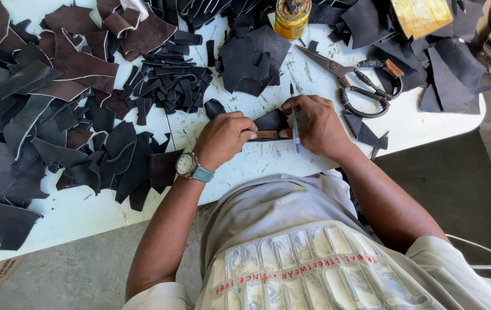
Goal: The person marks the edges of small black leather pieces with a white pen. They pick up each piece, trace its perimeter, and place it back on the table. The process is repeated for multiple pieces.
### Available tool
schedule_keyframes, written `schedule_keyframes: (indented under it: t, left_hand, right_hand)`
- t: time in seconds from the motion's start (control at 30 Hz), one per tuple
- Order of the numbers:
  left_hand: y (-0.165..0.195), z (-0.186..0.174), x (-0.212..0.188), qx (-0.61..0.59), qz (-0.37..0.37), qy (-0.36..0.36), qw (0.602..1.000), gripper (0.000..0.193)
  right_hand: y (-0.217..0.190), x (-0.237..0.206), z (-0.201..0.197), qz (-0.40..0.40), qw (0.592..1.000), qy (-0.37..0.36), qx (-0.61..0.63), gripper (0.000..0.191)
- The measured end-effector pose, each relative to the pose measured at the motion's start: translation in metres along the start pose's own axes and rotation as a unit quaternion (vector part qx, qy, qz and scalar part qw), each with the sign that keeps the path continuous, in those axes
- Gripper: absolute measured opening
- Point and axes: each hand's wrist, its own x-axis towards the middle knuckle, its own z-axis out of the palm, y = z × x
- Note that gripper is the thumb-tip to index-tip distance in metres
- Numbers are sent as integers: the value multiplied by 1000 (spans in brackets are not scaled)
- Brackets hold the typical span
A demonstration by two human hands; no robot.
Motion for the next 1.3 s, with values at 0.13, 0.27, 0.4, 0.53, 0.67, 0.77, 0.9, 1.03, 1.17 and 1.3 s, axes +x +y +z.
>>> schedule_keyframes:
  t: [0.13,0.27,0.4,0.53,0.67,0.77,0.9,1.03,1.17,1.3]
  left_hand:
    - [5,11,-9,114,36,26,992,10]
    - [7,25,-22,186,118,52,974,23]
    - [24,52,-39,373,90,-5,923,33]
    - [55,87,-51,479,26,-51,876,49]
    - [69,89,-47,486,-12,-13,874,54]
    - [70,70,-44,449,-7,-3,893,51]
    - [44,28,-30,262,1,-70,962,40]
    - [28,11,-15,217,44,-66,973,19]
    - [52,37,-21,345,6,-115,932,44]
    - [89,82,-25,450,-55,-114,884,57]
  right_hand:
    - [15,-2,-3,85,948,10,306,27]
    - [25,-2,0,38,930,41,364,20]
    - [27,-5,4,46,935,52,347,20]
    - [23,-6,4,39,940,53,335,19]
    - [18,-5,3,54,950,59,302,18]
    - [15,-3,0,99,952,58,285,21]
    - [13,-5,-1,105,959,69,255,26]
    - [17,-4,2,106,955,68,269,27]
    - [18,-1,2,94,954,78,274,28]
    - [6,9,-4,-38,955,63,289,25]
